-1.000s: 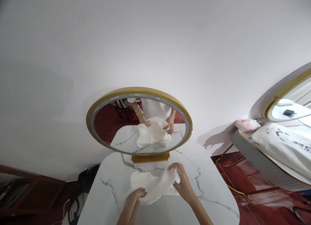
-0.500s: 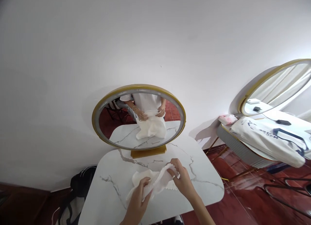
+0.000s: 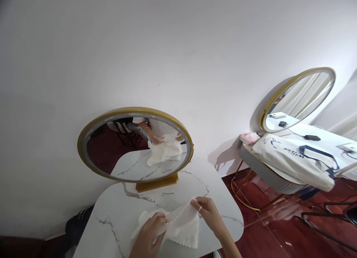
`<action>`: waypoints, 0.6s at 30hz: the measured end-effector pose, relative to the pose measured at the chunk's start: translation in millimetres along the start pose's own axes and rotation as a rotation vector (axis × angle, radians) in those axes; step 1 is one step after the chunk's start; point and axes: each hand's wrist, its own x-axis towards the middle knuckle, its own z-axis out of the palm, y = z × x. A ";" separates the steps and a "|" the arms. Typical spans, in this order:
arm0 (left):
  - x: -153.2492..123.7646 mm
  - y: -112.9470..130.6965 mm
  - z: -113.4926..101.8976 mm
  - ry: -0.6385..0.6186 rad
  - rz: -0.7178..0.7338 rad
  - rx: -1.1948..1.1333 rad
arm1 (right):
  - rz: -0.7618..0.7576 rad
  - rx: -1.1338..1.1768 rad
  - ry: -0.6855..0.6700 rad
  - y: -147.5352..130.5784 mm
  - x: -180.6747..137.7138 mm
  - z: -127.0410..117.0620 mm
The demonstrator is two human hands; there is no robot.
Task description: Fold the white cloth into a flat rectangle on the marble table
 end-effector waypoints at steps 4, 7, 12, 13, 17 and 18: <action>-5.2 -3.1 -0.4 -0.106 -0.058 0.119 | 0.071 0.127 -0.103 -2.0 6.1 -33.6; -19.7 -15.0 4.7 -0.155 -0.161 0.200 | 0.082 0.165 -0.099 2.7 11.6 -57.7; -17.4 -7.3 -2.1 -0.128 -0.395 0.029 | 0.033 0.107 -0.044 7.3 25.7 -92.4; -10.8 -2.2 -7.7 -0.120 -0.411 -0.003 | 0.016 0.085 -0.036 5.0 31.3 -99.3; 24.9 15.4 -40.0 -0.013 -0.395 0.023 | -0.088 0.036 -0.008 -19.6 63.9 -125.8; 34.2 19.7 -49.6 0.016 -0.383 0.033 | -0.111 0.033 -0.005 -29.8 72.1 -131.7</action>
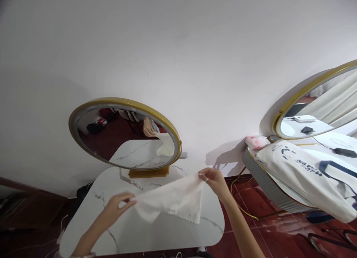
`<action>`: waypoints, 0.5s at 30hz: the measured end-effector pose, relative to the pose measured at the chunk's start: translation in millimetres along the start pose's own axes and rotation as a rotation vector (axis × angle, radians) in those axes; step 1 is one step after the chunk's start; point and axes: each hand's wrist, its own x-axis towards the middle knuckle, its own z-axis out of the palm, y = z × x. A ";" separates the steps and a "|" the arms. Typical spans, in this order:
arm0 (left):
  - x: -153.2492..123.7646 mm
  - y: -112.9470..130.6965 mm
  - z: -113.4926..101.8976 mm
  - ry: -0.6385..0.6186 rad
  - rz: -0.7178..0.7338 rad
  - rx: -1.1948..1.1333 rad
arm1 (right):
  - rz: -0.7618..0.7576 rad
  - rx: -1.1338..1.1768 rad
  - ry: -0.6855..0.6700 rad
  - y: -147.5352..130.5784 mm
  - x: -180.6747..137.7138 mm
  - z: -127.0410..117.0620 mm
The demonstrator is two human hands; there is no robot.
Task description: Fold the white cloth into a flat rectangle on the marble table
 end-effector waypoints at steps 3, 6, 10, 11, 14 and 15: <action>16.3 26.1 -30.0 0.134 0.051 -0.005 | -0.108 -0.037 0.014 -37.6 18.7 -15.2; 18.2 57.3 -54.9 0.307 0.097 0.014 | -0.282 -0.106 0.100 -78.8 13.6 -29.6; -4.2 88.2 -65.1 0.385 0.127 0.053 | -0.416 -0.193 0.214 -108.7 -30.9 -47.8; -13.0 92.0 -63.6 0.370 0.138 0.057 | -0.413 -0.216 0.226 -110.3 -46.6 -51.3; -40.4 95.9 -54.6 0.285 0.174 0.036 | -0.351 -0.277 0.276 -108.1 -94.4 -57.8; -48.2 95.9 -51.5 0.260 0.171 0.019 | -0.326 -0.289 0.299 -106.7 -107.6 -58.9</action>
